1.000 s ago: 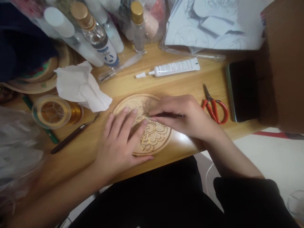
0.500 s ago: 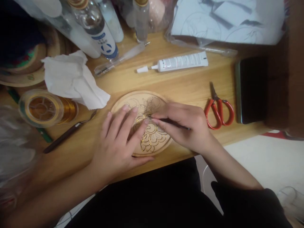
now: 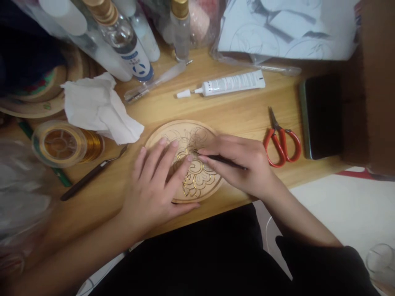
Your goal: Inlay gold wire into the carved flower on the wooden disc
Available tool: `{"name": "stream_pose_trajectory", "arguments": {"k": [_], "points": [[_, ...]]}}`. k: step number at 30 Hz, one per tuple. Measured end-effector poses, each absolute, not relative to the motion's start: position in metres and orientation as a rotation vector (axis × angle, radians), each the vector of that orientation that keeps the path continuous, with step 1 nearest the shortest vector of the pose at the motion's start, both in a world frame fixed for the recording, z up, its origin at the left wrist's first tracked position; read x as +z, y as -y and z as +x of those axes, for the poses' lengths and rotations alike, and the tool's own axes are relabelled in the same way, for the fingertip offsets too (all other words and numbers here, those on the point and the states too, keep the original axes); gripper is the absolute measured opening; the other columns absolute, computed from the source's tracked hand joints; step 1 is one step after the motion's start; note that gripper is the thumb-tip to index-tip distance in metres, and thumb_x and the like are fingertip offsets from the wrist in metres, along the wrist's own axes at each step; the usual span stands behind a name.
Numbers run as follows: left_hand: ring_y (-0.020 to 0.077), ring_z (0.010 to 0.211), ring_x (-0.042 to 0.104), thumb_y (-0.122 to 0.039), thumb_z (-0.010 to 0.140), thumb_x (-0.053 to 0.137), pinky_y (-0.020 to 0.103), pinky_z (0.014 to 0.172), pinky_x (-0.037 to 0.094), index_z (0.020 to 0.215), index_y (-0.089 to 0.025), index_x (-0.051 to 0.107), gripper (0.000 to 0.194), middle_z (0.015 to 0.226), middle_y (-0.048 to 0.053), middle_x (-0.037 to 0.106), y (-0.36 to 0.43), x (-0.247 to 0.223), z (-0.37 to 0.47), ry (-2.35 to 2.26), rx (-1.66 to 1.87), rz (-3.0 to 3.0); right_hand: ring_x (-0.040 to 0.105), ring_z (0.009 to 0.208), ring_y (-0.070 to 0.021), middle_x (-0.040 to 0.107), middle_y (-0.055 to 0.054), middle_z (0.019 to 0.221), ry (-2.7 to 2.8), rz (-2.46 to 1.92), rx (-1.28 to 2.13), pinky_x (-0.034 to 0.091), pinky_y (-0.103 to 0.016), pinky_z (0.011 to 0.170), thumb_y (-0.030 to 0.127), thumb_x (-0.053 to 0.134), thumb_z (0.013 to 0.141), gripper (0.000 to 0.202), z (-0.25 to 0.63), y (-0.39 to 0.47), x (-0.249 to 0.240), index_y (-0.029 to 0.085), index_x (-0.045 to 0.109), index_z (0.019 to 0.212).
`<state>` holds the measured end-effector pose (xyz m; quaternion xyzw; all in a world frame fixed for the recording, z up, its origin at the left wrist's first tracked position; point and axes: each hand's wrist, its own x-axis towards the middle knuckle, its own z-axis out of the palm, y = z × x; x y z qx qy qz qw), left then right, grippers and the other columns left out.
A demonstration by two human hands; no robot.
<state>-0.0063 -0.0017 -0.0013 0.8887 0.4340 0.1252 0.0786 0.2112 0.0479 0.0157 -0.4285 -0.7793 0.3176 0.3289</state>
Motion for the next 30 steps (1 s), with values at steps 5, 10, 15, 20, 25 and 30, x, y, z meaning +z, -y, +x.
{"name": "stream_pose_trajectory", "arguments": {"k": [5, 10, 15, 20, 25, 30], "points": [[0.0441, 0.14, 0.043, -0.071, 0.084, 0.056, 0.059, 0.114, 0.029, 0.141, -0.011, 0.052, 0.083, 0.149, 0.024, 0.049, 0.001, -0.001, -0.007, -1.297, 0.369, 2.669, 0.072, 0.072, -0.0151, 0.077, 0.001, 0.083, 2.004, -1.188, 0.822, 0.058, -0.028, 0.061, 0.017, 0.074, 0.083, 0.018, 0.21, -0.046, 0.017, 0.027, 0.075, 0.098], [0.0442, 0.139, 0.044, -0.073, 0.084, 0.055, 0.059, 0.114, 0.029, 0.14, -0.011, 0.053, 0.084, 0.148, 0.025, 0.05, 0.002, -0.001, -0.006, -1.297, 0.363, 2.684, 0.071, 0.07, -0.0145, 0.076, 0.0, 0.082, 1.972, -1.203, 0.824, 0.057, -0.027, 0.06, 0.016, 0.074, 0.083, 0.017, 0.206, -0.043, 0.016, 0.026, 0.074, 0.097], [0.0439, 0.139, 0.043, -0.073, 0.084, 0.055, 0.059, 0.114, 0.029, 0.14, -0.011, 0.053, 0.084, 0.148, 0.024, 0.05, 0.002, -0.001, -0.006, -1.304, 0.371, 2.668, 0.072, 0.069, -0.0146, 0.076, -0.001, 0.08, 1.925, -1.191, 0.77, 0.058, -0.027, 0.061, 0.013, 0.074, 0.082, 0.016, 0.203, -0.041, 0.013, 0.024, 0.075, 0.093], [0.0444, 0.139, 0.043, -0.072, 0.085, 0.056, 0.06, 0.114, 0.029, 0.141, -0.011, 0.052, 0.083, 0.148, 0.025, 0.049, 0.002, 0.0, -0.006, -1.296, 0.372, 2.665, 0.072, 0.069, -0.0155, 0.077, 0.0, 0.081, 1.943, -1.204, 0.756, 0.059, -0.029, 0.061, 0.015, 0.072, 0.084, 0.015, 0.202, -0.04, 0.014, 0.026, 0.075, 0.094], [0.0436, 0.139, 0.043, -0.074, 0.084, 0.055, 0.059, 0.114, 0.029, 0.139, -0.011, 0.054, 0.084, 0.148, 0.024, 0.05, 0.001, 0.0, -0.006, -1.302, 0.388, 2.657, 0.071, 0.07, -0.0142, 0.076, 0.0, 0.08, 2.032, -1.138, 0.744, 0.057, -0.026, 0.06, 0.015, 0.074, 0.083, 0.014, 0.207, -0.046, 0.015, 0.025, 0.073, 0.094], [0.0432, 0.14, 0.042, -0.077, 0.081, 0.056, 0.059, 0.115, 0.028, 0.139, -0.01, 0.055, 0.088, 0.148, 0.024, 0.05, 0.001, -0.001, -0.007, -1.293, 0.393, 2.677, 0.074, 0.078, -0.0146, 0.077, 0.0, 0.085, 2.144, -0.991, 0.808, 0.059, -0.026, 0.067, 0.019, 0.071, 0.087, 0.011, 0.215, -0.058, 0.018, 0.025, 0.073, 0.096]]}}
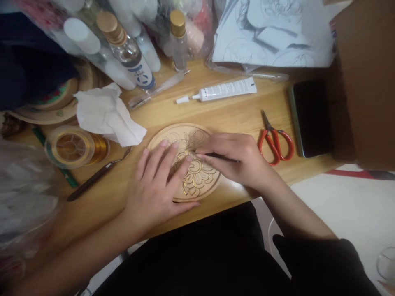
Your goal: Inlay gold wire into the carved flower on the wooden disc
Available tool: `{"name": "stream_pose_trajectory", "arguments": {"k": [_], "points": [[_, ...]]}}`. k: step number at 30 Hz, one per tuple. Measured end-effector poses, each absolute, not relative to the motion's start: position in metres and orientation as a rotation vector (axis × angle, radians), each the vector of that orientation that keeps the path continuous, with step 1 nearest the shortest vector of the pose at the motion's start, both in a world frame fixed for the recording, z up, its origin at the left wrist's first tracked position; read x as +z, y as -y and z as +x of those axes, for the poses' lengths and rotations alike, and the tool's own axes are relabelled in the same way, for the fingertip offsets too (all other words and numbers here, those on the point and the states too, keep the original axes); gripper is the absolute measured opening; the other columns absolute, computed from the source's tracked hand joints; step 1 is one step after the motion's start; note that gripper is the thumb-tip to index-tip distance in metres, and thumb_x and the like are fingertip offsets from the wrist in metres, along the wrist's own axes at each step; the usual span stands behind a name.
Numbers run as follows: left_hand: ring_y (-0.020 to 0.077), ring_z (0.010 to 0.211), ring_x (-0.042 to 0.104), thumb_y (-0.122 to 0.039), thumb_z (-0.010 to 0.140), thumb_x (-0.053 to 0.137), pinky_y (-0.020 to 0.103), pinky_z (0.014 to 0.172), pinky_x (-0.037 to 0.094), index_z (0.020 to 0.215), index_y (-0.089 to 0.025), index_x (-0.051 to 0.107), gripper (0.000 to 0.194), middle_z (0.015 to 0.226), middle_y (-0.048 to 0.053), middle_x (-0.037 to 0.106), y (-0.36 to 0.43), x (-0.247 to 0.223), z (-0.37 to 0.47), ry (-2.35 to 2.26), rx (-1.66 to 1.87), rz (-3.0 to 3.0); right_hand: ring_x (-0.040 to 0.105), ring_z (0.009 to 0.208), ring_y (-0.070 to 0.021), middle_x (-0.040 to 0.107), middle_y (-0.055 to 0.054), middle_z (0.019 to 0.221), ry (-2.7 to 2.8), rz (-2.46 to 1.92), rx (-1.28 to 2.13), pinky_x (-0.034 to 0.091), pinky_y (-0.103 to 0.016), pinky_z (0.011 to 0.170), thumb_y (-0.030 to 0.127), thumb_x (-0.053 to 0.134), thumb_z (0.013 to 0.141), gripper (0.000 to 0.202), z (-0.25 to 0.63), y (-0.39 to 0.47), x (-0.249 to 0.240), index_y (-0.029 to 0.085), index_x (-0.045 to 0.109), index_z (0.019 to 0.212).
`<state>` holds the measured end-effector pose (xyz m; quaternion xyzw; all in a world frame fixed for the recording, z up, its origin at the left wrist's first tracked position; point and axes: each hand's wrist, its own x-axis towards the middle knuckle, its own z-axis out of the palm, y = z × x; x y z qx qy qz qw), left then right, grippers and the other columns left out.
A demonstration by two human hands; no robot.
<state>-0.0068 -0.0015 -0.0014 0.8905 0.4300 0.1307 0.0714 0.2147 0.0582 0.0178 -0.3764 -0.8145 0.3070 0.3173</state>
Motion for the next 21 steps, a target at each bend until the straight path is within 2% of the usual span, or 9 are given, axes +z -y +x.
{"name": "stream_pose_trajectory", "arguments": {"k": [7, 14, 17, 21], "points": [[0.0456, 0.138, 0.044, -0.077, 0.078, 0.059, 0.06, 0.112, 0.031, 0.139, -0.009, 0.054, 0.091, 0.148, 0.026, 0.05, 0.001, 0.0, -0.007, -1.275, 0.352, 2.716, 0.075, 0.078, -0.0168, 0.078, 0.0, 0.086, 2.183, -1.016, 0.873, 0.06, -0.028, 0.067, 0.024, 0.071, 0.087, 0.009, 0.219, -0.065, 0.022, 0.027, 0.074, 0.095], [0.0471, 0.139, 0.041, -0.078, 0.076, 0.062, 0.06, 0.113, 0.029, 0.144, -0.007, 0.048, 0.099, 0.15, 0.028, 0.045, 0.003, 0.0, -0.006, -1.289, 0.294, 2.728, 0.072, 0.071, -0.0155, 0.077, 0.001, 0.082, 1.935, -1.097, 0.849, 0.058, -0.028, 0.061, 0.019, 0.075, 0.083, 0.015, 0.215, -0.05, 0.02, 0.028, 0.074, 0.094], [0.0479, 0.14, 0.041, -0.077, 0.076, 0.061, 0.062, 0.112, 0.031, 0.146, -0.013, 0.047, 0.096, 0.15, 0.028, 0.045, 0.004, 0.0, -0.006, -1.275, 0.309, 2.734, 0.072, 0.073, -0.0145, 0.077, 0.0, 0.082, 1.703, -1.216, 0.775, 0.06, -0.027, 0.065, 0.012, 0.076, 0.08, 0.018, 0.215, -0.041, 0.02, 0.026, 0.076, 0.092], [0.0497, 0.139, 0.041, -0.075, 0.074, 0.066, 0.064, 0.108, 0.034, 0.146, -0.025, 0.048, 0.09, 0.151, 0.027, 0.044, 0.004, 0.002, -0.006, -1.254, 0.3, 2.73, 0.072, 0.068, -0.0135, 0.077, 0.0, 0.078, 1.507, -1.294, 0.686, 0.059, -0.022, 0.06, 0.007, 0.077, 0.077, 0.022, 0.219, -0.03, 0.019, 0.026, 0.078, 0.087]]}}
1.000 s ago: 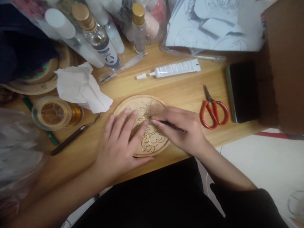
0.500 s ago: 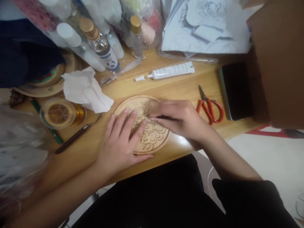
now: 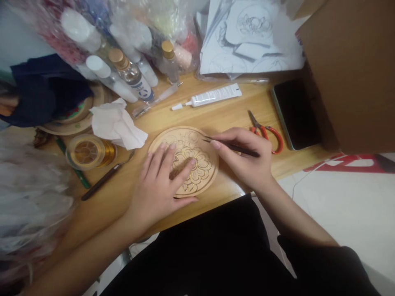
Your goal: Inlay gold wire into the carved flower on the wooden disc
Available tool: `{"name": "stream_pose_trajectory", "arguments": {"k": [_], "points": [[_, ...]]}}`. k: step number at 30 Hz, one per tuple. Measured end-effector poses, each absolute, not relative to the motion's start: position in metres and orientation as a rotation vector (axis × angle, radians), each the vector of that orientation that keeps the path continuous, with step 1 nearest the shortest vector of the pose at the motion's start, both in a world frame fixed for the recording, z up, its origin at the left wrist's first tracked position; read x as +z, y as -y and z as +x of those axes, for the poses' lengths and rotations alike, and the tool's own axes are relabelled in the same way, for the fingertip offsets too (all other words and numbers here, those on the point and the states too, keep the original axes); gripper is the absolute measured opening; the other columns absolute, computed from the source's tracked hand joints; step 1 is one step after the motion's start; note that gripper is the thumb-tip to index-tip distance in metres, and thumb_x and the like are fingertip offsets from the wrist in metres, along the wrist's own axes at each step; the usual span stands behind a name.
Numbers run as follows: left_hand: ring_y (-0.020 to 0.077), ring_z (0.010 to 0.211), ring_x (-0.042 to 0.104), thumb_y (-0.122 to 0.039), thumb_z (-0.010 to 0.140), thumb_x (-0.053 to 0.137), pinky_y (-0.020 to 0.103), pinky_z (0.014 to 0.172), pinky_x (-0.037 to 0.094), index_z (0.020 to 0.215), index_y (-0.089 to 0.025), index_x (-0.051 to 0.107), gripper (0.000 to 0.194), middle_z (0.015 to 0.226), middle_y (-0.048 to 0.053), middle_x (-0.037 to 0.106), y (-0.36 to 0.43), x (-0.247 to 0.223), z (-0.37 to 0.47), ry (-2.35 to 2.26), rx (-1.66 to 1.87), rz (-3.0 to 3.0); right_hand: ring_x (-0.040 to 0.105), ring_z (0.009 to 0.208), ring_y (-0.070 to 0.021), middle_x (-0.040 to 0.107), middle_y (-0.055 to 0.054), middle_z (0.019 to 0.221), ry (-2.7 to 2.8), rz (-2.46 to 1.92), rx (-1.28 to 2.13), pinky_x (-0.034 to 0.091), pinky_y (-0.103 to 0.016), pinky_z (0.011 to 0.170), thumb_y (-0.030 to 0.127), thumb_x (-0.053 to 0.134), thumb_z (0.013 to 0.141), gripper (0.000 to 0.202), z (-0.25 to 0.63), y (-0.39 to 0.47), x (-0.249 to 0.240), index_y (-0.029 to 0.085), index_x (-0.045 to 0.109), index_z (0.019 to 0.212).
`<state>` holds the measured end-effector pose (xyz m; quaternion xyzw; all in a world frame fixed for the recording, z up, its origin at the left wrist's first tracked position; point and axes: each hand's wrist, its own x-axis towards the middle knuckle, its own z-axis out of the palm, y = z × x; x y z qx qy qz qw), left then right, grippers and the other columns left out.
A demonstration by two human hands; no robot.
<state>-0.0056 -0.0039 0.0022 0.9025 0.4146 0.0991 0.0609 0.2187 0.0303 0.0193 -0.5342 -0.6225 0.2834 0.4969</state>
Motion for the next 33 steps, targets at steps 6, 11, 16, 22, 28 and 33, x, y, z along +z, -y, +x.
{"name": "stream_pose_trajectory", "arguments": {"k": [6, 11, 16, 22, 28, 33], "points": [[0.0511, 0.14, 0.039, -0.075, 0.073, 0.066, 0.073, 0.107, 0.03, 0.148, -0.019, 0.045, 0.097, 0.151, 0.03, 0.042, 0.007, 0.006, -0.001, -1.312, 0.219, 2.713, 0.075, 0.073, -0.0155, 0.078, 0.0, 0.081, 1.289, -1.37, 0.67, 0.064, -0.024, 0.069, 0.011, 0.077, 0.079, 0.017, 0.214, -0.013, 0.009, 0.026, 0.077, 0.087], [0.0501, 0.139, 0.04, -0.085, 0.073, 0.054, 0.067, 0.107, 0.036, 0.148, -0.016, 0.044, 0.102, 0.15, 0.029, 0.043, 0.03, 0.021, 0.011, -1.385, 0.148, 2.664, 0.075, 0.073, -0.0153, 0.077, 0.001, 0.08, 1.185, -1.43, 0.633, 0.064, -0.027, 0.069, 0.014, 0.076, 0.08, 0.011, 0.202, -0.003, 0.0, 0.024, 0.075, 0.084], [0.0459, 0.131, 0.05, -0.075, 0.086, 0.049, 0.055, 0.101, 0.046, 0.142, -0.004, 0.05, 0.09, 0.145, 0.029, 0.05, 0.041, 0.033, 0.017, -1.412, 0.096, 2.734, 0.073, 0.073, -0.0136, 0.076, 0.0, 0.08, 1.121, -1.387, 0.574, 0.062, -0.025, 0.068, 0.014, 0.074, 0.081, 0.01, 0.2, 0.007, -0.002, 0.023, 0.074, 0.087], [0.0411, 0.136, 0.046, -0.076, 0.09, 0.037, 0.054, 0.114, 0.03, 0.136, 0.0, 0.054, 0.091, 0.143, 0.026, 0.054, 0.027, 0.015, 0.013, -1.27, 0.263, 2.885, 0.071, 0.081, -0.0142, 0.075, -0.003, 0.09, 1.287, -1.391, 0.557, 0.06, -0.029, 0.073, 0.013, 0.073, 0.083, 0.015, 0.199, 0.021, -0.003, 0.022, 0.073, 0.096], [0.0421, 0.138, 0.042, -0.086, 0.081, 0.038, 0.055, 0.116, 0.023, 0.14, -0.006, 0.052, 0.101, 0.145, 0.025, 0.052, 0.028, 0.002, 0.013, -1.311, 0.421, 2.811, 0.069, 0.08, -0.0142, 0.073, -0.002, 0.089, 1.321, -1.423, 0.575, 0.058, -0.03, 0.072, 0.012, 0.072, 0.083, 0.017, 0.198, 0.025, -0.005, 0.022, 0.072, 0.097], [0.0428, 0.139, 0.039, -0.086, 0.082, 0.035, 0.057, 0.117, 0.02, 0.141, -0.004, 0.051, 0.103, 0.144, 0.024, 0.053, 0.024, -0.001, 0.012, -1.322, 0.433, 2.755, 0.069, 0.081, -0.0148, 0.074, -0.002, 0.089, 1.449, -1.403, 0.501, 0.057, -0.031, 0.072, 0.008, 0.073, 0.081, 0.023, 0.201, 0.022, -0.003, 0.022, 0.072, 0.1]]}}
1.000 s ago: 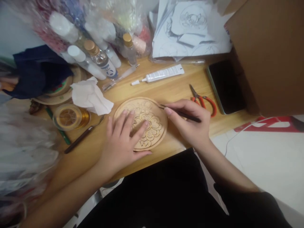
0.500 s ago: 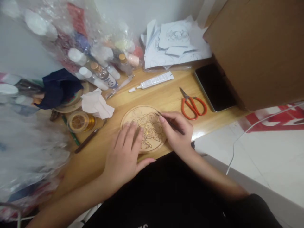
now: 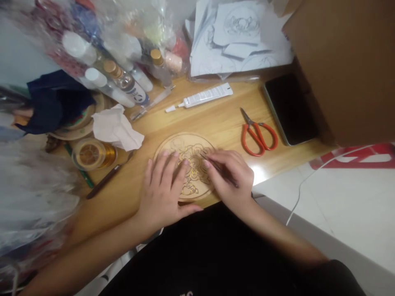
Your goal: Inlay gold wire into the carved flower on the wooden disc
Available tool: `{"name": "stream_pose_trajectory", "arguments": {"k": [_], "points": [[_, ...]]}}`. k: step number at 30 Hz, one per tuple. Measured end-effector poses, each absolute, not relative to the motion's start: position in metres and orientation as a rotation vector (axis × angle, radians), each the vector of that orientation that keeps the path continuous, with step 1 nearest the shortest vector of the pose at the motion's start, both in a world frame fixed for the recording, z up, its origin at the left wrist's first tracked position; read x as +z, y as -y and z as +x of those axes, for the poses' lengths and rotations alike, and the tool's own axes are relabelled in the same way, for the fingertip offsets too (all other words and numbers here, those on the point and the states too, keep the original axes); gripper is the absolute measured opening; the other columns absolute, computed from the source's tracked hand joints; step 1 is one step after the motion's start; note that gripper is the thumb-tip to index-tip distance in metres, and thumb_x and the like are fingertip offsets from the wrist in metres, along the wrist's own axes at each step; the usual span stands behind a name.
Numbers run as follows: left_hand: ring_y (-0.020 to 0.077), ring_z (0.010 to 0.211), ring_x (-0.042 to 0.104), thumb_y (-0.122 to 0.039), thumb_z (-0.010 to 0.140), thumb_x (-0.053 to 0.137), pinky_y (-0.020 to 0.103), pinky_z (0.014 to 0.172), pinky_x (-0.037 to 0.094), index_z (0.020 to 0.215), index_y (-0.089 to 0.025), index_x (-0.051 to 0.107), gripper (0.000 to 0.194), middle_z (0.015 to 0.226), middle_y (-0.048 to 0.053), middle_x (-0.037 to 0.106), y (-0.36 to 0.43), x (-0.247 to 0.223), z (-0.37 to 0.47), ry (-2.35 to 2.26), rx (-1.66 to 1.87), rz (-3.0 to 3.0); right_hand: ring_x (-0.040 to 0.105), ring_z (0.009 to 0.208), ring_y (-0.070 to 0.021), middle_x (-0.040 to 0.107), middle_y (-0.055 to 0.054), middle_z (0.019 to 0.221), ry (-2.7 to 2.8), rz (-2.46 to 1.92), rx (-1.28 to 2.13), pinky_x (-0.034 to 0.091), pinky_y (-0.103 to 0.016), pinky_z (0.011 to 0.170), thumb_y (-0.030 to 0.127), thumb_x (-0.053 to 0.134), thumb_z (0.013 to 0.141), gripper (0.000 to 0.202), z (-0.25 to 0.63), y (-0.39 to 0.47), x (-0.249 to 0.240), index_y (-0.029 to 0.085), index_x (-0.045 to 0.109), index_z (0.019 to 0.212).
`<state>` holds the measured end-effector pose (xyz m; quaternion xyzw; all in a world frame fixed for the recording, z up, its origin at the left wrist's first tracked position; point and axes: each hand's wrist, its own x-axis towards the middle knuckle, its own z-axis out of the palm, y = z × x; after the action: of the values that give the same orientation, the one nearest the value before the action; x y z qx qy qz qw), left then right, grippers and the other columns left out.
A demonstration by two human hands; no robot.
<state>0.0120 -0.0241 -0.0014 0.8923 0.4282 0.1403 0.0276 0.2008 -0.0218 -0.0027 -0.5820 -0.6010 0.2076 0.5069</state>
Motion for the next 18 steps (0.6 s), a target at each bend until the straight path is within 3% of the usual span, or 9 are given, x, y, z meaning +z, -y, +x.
{"name": "stream_pose_trajectory", "arguments": {"k": [7, 18], "points": [[0.0397, 0.137, 0.041, -0.078, 0.09, 0.033, 0.056, 0.121, 0.014, 0.139, -0.003, 0.053, 0.093, 0.14, 0.016, 0.06, 0.026, -0.004, 0.01, -1.28, 0.48, 2.769, 0.071, 0.088, -0.0188, 0.075, -0.006, 0.094, 1.63, -1.379, 0.439, 0.058, -0.036, 0.077, 0.007, 0.075, 0.079, 0.025, 0.2, 0.018, 0.008, 0.021, 0.072, 0.1], [0.0395, 0.137, 0.042, -0.071, 0.095, 0.031, 0.056, 0.119, 0.021, 0.139, -0.004, 0.055, 0.084, 0.142, 0.014, 0.058, 0.027, -0.008, 0.012, -1.327, 0.49, 2.75, 0.072, 0.089, -0.02, 0.076, -0.007, 0.089, 1.757, -1.407, 0.481, 0.058, -0.035, 0.079, 0.012, 0.073, 0.082, 0.013, 0.189, 0.008, 0.009, 0.018, 0.072, 0.094]]}}
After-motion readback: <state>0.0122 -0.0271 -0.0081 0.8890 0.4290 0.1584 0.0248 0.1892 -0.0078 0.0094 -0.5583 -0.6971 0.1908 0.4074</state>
